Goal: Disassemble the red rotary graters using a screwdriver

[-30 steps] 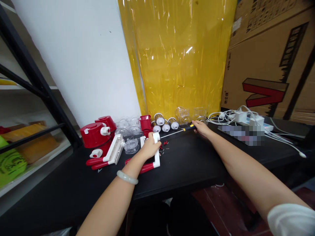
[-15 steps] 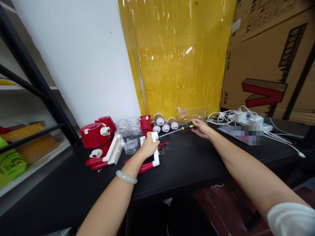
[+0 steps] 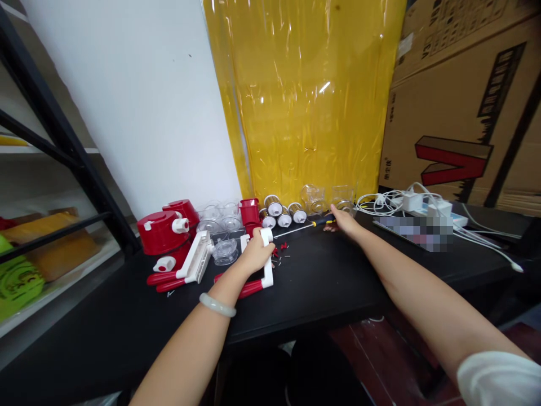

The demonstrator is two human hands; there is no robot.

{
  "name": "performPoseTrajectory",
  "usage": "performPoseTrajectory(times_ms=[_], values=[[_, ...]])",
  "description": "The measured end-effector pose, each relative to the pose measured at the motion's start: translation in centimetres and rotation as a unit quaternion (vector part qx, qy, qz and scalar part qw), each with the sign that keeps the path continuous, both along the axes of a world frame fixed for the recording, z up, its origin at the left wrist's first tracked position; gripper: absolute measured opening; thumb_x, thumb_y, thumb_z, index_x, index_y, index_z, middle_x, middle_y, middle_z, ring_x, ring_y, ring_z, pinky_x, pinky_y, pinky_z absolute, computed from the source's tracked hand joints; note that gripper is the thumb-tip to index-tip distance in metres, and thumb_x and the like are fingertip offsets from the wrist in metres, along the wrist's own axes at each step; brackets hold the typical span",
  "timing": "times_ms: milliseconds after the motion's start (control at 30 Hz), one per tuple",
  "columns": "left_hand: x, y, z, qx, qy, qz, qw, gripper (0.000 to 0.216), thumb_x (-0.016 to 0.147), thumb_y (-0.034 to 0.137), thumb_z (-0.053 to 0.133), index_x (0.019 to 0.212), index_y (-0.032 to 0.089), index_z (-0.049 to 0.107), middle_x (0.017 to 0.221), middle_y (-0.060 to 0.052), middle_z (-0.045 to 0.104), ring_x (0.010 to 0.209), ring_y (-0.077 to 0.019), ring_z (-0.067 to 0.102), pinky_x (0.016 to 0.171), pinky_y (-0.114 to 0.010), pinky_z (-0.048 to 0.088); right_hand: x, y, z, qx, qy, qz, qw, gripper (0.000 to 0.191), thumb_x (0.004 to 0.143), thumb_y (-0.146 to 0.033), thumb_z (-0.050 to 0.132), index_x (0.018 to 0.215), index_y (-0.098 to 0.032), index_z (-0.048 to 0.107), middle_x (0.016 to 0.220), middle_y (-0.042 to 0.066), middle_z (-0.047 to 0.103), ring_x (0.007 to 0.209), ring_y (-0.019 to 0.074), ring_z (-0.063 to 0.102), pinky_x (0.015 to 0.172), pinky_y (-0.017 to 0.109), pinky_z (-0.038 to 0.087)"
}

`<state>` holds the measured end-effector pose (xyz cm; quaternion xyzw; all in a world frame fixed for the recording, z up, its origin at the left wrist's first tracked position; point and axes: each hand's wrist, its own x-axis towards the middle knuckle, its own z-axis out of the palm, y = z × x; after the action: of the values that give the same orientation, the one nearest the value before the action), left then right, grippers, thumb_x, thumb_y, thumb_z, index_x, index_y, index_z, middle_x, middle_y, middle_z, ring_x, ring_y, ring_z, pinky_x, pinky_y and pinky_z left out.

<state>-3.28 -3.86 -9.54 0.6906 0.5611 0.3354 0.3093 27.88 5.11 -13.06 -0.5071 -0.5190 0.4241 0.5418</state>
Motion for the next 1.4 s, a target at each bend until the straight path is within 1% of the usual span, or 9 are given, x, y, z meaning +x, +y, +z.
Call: performPoseTrajectory(times_ms=[100,233,433,667,900,1067,1167,1233,1400], values=[[0.0,0.0,0.0,0.002,-0.008,-0.002,1.000,0.045,0.080,0.019,0.053,0.119,0.020,0.029,0.080,-0.004,0.062,0.046,-0.0177,0.062,0.045,-0.030,0.052,0.2,0.3,-0.8,0.022,-0.112,-0.026,0.993,0.045,0.083,-0.062,0.054,0.068,-0.020,0.050,0.044,-0.001,0.049,0.038,0.0103,0.044,0.040,0.022,0.033],[0.0,0.0,-0.1,0.004,0.003,0.002,1.000,0.046,0.079,0.019,0.054,0.117,0.019,0.030,0.083,-0.006,0.063,0.048,-0.0181,0.062,0.046,-0.030,0.053,0.1,0.5,-1.0,0.043,0.011,0.000,0.999,0.045,0.073,-0.061,0.065,0.071,-0.022,0.046,0.045,-0.008,0.039,0.038,0.0069,0.035,0.040,0.021,0.029],[0.0,0.0,-0.1,-0.001,0.010,0.001,1.000,0.045,0.080,0.019,0.054,0.118,0.018,0.030,0.087,-0.009,0.065,0.048,-0.0186,0.062,0.047,-0.032,0.053,-0.2,0.0,-0.2,0.022,0.141,0.041,0.989,0.036,0.069,-0.043,0.076,0.082,-0.022,0.050,0.056,-0.008,0.047,0.045,0.0059,0.041,0.047,0.020,0.037],[0.1,0.1,-0.1,-0.003,-0.002,-0.001,1.000,0.045,0.080,0.018,0.053,0.119,0.018,0.030,0.083,-0.006,0.063,0.048,-0.0184,0.062,0.046,-0.032,0.054,0.2,-0.4,0.4,0.006,0.226,0.097,0.969,0.018,0.076,-0.022,0.069,0.087,-0.023,0.054,0.072,-0.004,0.055,0.055,0.0081,0.049,0.054,0.022,0.043],[0.1,-0.1,0.1,-0.012,-0.010,0.003,1.000,0.047,0.080,0.018,0.054,0.120,0.019,0.029,0.084,-0.006,0.063,0.046,-0.0178,0.061,0.047,-0.034,0.054,0.5,-1.2,1.0,0.009,0.257,0.139,0.956,0.022,0.075,-0.011,0.065,0.092,-0.024,0.059,0.077,-0.002,0.060,0.066,0.0101,0.057,0.064,0.025,0.047],[0.2,-0.1,0.0,-0.003,-0.004,0.000,1.000,0.043,0.080,0.017,0.053,0.117,0.018,0.030,0.082,-0.006,0.062,0.047,-0.0184,0.061,0.046,-0.034,0.054,0.1,-0.5,0.7,0.017,0.142,0.057,0.988,0.007,0.085,-0.028,0.060,0.085,-0.022,0.056,0.068,0.000,0.061,0.059,0.0122,0.058,0.058,0.025,0.048],[0.2,-0.1,0.0,-0.003,-0.004,-0.003,1.000,0.044,0.080,0.016,0.052,0.117,0.019,0.030,0.081,-0.005,0.062,0.046,-0.0181,0.061,0.046,-0.033,0.054,0.2,0.3,0.0,0.013,-0.043,-0.009,0.999,0.037,0.093,-0.050,0.043,0.072,-0.020,0.053,0.051,0.002,0.056,0.046,0.0137,0.052,0.048,0.025,0.042],[0.2,-0.2,0.1,-0.007,-0.008,0.000,1.000,0.044,0.080,0.017,0.052,0.117,0.019,0.029,0.081,-0.005,0.062,0.046,-0.0181,0.061,0.046,-0.033,0.054,0.3,0.6,-0.6,0.029,-0.125,-0.028,0.991,0.045,0.091,-0.057,0.043,0.065,-0.020,0.049,0.045,0.001,0.050,0.040,0.0122,0.046,0.043,0.024,0.036],[0.1,-0.2,0.1,-0.009,-0.008,0.000,1.000,0.044,0.079,0.018,0.053,0.116,0.020,0.029,0.081,-0.005,0.062,0.046,-0.0181,0.061,0.045,-0.033,0.054,0.1,0.5,-1.0,0.041,-0.020,-0.006,0.999,0.041,0.080,-0.058,0.060,0.069,-0.022,0.045,0.043,-0.007,0.039,0.037,0.0086,0.035,0.040,0.023,0.032]])
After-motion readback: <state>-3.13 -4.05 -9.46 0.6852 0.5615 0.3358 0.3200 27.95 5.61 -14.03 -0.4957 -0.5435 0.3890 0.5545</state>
